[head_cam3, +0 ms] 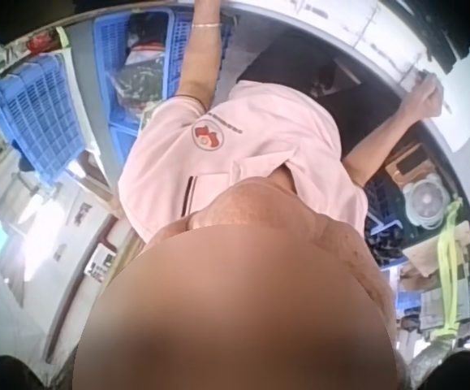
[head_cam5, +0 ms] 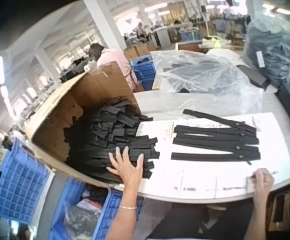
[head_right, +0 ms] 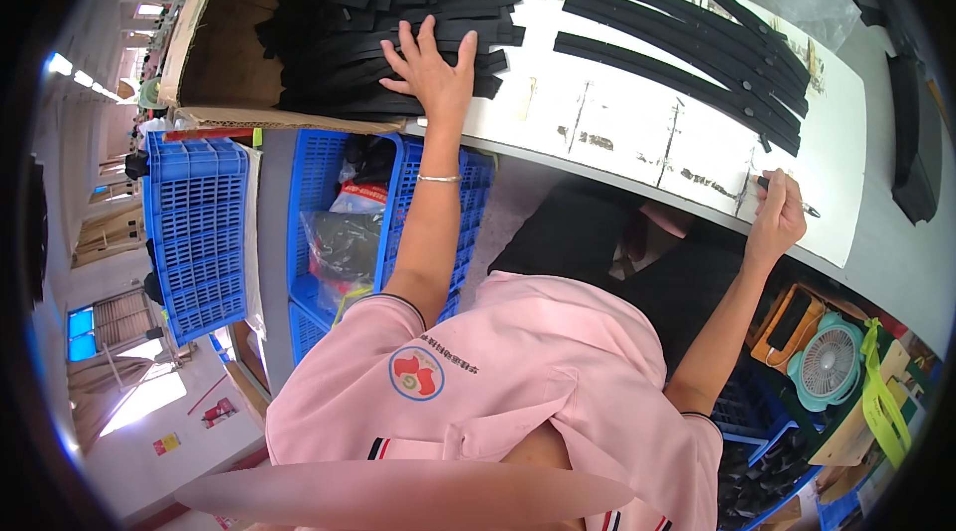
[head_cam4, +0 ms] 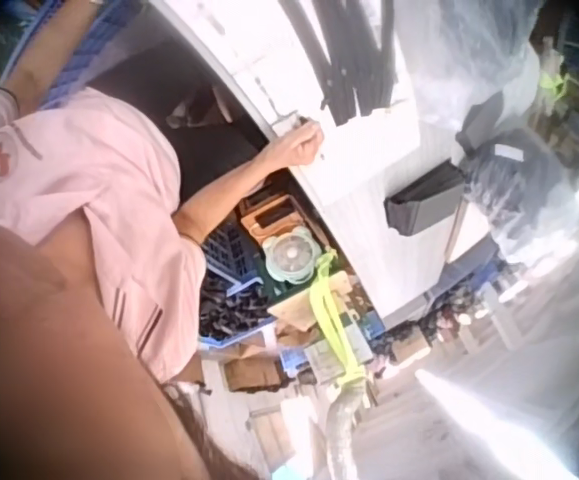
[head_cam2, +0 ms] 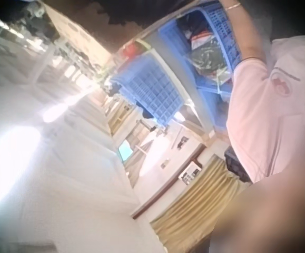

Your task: The person is assembling black zipper components on a white workbench.

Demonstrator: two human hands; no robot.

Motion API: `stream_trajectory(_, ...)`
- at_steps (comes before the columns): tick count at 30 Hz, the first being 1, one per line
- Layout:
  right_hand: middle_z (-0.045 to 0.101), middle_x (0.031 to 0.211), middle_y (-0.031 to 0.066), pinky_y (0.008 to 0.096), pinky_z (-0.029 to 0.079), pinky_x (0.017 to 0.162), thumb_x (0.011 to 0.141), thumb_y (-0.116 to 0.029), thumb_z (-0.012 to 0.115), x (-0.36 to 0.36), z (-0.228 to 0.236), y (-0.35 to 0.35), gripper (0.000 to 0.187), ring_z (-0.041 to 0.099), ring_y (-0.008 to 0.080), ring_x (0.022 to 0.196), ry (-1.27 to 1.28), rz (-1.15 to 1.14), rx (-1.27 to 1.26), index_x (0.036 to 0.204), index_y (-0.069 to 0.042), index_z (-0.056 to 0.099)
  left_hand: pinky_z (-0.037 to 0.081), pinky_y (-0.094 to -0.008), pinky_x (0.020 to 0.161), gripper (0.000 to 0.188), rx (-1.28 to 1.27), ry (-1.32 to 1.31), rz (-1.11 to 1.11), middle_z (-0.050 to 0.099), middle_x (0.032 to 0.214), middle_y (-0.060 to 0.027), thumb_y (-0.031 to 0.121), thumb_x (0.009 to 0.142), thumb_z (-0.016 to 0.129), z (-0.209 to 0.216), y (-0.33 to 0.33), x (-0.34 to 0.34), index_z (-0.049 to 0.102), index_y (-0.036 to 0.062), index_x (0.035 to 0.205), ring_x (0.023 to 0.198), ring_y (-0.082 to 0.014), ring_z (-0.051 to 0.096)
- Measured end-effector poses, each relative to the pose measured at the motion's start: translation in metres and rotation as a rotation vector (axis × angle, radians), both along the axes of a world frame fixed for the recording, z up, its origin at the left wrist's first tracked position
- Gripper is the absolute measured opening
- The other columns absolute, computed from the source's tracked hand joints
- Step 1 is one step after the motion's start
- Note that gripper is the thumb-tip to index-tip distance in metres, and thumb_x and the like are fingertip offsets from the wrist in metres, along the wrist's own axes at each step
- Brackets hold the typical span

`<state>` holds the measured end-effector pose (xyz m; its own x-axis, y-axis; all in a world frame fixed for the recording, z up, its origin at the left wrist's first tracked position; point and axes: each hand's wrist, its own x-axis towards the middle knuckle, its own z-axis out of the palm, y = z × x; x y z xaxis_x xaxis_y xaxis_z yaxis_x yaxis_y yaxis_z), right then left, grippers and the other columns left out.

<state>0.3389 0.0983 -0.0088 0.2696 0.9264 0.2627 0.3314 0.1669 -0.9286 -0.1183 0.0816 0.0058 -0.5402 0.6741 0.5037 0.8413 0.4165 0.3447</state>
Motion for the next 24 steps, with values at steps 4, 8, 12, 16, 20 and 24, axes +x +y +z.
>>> stream_trajectory(4,0.067,0.079,0.0010,0.0202,0.037,0.054,0.104,-0.018,0.063,0.008,-0.007,-0.001,0.024,0.048,0.0034,0.060,-0.001,-0.006,-0.037,0.096,-0.001,0.076,0.003,-0.0779,0.114,0.057,-0.052,-0.031,-0.098,0.036,0.162,-0.0149,0.036,0.092,0.071,-0.001,-0.018,0.014,0.056,0.0170,0.144,0.154,-0.0445,0.018)
stream_trajectory(8,0.066,0.078,0.0002,0.0203,0.036,0.054,0.104,-0.017,0.063,0.003,0.000,-0.003,0.022,0.047,0.0029,0.061,0.004,-0.002,-0.036,0.098,0.000,0.076,0.003,-0.0753,0.116,0.047,-0.037,0.006,-0.130,0.045,0.155,-0.0131,0.020,0.085,0.069,-0.001,-0.025,0.006,0.064,0.0163,0.132,0.151,-0.0401,0.028)
stream_trajectory(12,0.068,0.080,0.0004,0.0194,0.037,0.055,0.104,-0.018,0.065,0.001,0.002,-0.003,0.022,0.049,0.0026,0.062,-0.002,0.010,-0.003,0.100,0.000,0.077,0.001,-0.0728,0.118,0.021,-0.014,0.104,-0.172,0.062,0.139,-0.0012,0.011,0.089,0.070,0.016,-0.015,-0.009,0.077,0.0188,0.107,0.146,-0.0319,0.040)
stream_trajectory(16,0.067,0.078,-0.0004,0.0188,0.034,0.054,0.104,-0.020,0.065,0.001,-0.003,-0.001,0.022,0.045,0.0012,0.061,0.025,0.020,0.036,0.101,-0.002,0.077,0.013,-0.0630,0.122,0.025,0.066,0.131,-0.436,0.067,0.131,-0.0047,0.004,0.090,0.066,0.030,-0.006,0.014,0.075,0.0146,0.111,0.138,-0.0314,0.049)
stream_trajectory(20,0.067,0.082,0.0013,0.0204,0.045,0.064,0.103,-0.013,0.064,-0.004,0.007,-0.002,0.018,0.056,0.0051,0.070,0.038,-0.020,0.008,0.105,0.002,0.076,0.050,-0.0415,0.093,0.029,-0.077,-0.130,-0.800,0.071,0.107,-0.0103,0.006,0.094,0.063,0.037,-0.010,0.084,0.070,0.0110,0.122,0.100,-0.0324,0.067)
stream_trajectory(24,0.061,0.077,-0.0024,0.0195,0.042,0.061,0.105,-0.015,0.062,-0.014,0.018,-0.004,0.022,0.053,0.0034,0.069,0.125,0.019,0.040,0.123,-0.006,0.073,0.055,-0.0381,0.074,0.025,-0.062,-0.315,-1.000,0.071,0.100,-0.0092,0.013,0.090,0.074,0.026,-0.008,0.153,0.074,0.0096,0.115,0.091,-0.0295,0.069)
